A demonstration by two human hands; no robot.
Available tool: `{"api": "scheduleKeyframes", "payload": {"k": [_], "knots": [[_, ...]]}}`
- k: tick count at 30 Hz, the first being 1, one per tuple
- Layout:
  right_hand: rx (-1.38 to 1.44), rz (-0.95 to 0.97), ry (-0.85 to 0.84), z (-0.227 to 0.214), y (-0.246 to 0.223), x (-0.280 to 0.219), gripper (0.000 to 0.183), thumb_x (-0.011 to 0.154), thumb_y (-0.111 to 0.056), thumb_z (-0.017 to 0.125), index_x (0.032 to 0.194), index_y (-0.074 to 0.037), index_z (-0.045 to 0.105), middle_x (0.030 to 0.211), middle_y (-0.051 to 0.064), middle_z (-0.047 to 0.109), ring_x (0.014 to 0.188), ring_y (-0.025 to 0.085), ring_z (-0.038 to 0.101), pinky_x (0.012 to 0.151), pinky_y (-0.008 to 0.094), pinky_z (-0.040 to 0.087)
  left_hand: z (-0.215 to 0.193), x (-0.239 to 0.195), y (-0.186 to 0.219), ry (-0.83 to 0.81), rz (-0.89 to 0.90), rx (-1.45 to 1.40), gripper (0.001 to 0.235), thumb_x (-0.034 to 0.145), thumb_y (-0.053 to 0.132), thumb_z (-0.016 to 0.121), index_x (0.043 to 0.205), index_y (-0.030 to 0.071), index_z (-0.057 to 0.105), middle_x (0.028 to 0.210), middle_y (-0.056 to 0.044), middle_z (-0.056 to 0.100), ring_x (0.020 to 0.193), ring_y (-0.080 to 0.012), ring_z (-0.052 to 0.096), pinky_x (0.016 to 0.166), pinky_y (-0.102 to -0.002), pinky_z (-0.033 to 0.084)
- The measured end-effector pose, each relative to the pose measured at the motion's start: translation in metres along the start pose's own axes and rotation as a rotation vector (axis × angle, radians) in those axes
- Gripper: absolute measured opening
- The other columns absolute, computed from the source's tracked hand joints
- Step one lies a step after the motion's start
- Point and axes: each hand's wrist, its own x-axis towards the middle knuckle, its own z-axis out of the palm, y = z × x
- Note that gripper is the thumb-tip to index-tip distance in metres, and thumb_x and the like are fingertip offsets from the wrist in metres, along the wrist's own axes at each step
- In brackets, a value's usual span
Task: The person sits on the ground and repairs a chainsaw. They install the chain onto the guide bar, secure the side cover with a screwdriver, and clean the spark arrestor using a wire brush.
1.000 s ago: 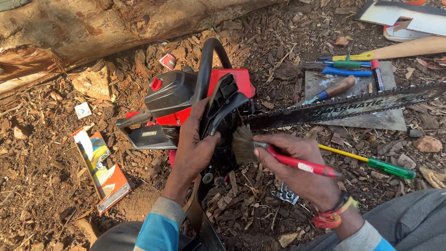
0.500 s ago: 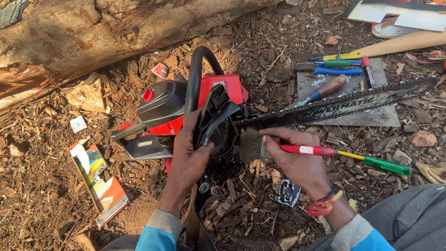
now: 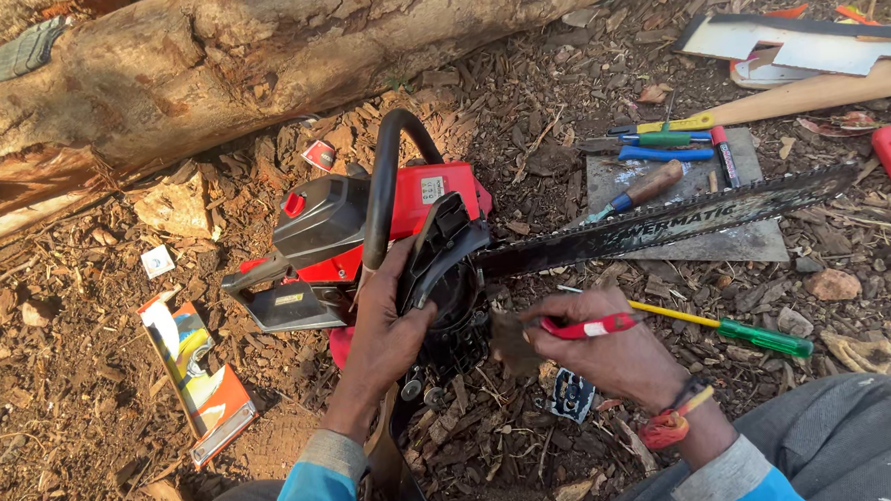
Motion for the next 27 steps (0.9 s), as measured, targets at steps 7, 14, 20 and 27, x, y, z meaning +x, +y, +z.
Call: {"api": "scheduleKeyframes", "payload": {"k": [7, 14, 20, 27], "knots": [[0.185, -0.259, 0.473, -0.003, -0.019, 0.0, 0.032, 0.09, -0.026, 0.075, 0.115, -0.007, 0.077, 0.086, 0.006, 0.079, 0.069, 0.006, 0.068, 0.06, 0.024, 0.055, -0.002, -0.002, -0.006, -0.033, -0.075, -0.198, 0.075, 0.075, -0.01, 0.06, 0.149, 0.0, 0.048, 0.131, -0.009, 0.064, 0.125, -0.016, 0.06, 0.109, -0.027, 0.042], [0.076, 0.002, 0.187, -0.011, -0.008, 0.002, 0.027, 0.085, -0.022, 0.076, 0.108, -0.009, 0.081, 0.071, 0.003, 0.076, 0.06, 0.004, 0.066, 0.056, 0.023, 0.055, 0.002, -0.001, -0.004, -0.035, -0.183, -0.254, 0.079, 0.074, -0.008, 0.06, 0.15, 0.003, 0.045, 0.136, -0.007, 0.06, 0.126, -0.0148, 0.06, 0.108, -0.027, 0.043], [0.095, -0.084, 0.197, 0.001, -0.015, 0.007, 0.026, 0.084, -0.021, 0.076, 0.106, -0.007, 0.08, 0.068, 0.004, 0.074, 0.058, 0.005, 0.064, 0.054, 0.024, 0.053, 0.003, 0.001, -0.004, -0.07, -0.072, -0.164, 0.078, 0.073, -0.009, 0.062, 0.149, 0.0, 0.046, 0.135, -0.008, 0.061, 0.127, -0.0158, 0.057, 0.11, -0.028, 0.04], [0.086, -0.207, 0.332, 0.005, -0.038, 0.001, 0.022, 0.085, -0.018, 0.075, 0.1, -0.003, 0.078, 0.071, 0.012, 0.076, 0.058, 0.017, 0.073, 0.053, 0.029, 0.055, 0.0, 0.002, 0.015, -0.208, -0.062, -0.194, 0.07, 0.08, -0.002, 0.066, 0.148, 0.002, 0.049, 0.133, -0.01, 0.066, 0.122, -0.0144, 0.06, 0.106, -0.028, 0.046]]}}
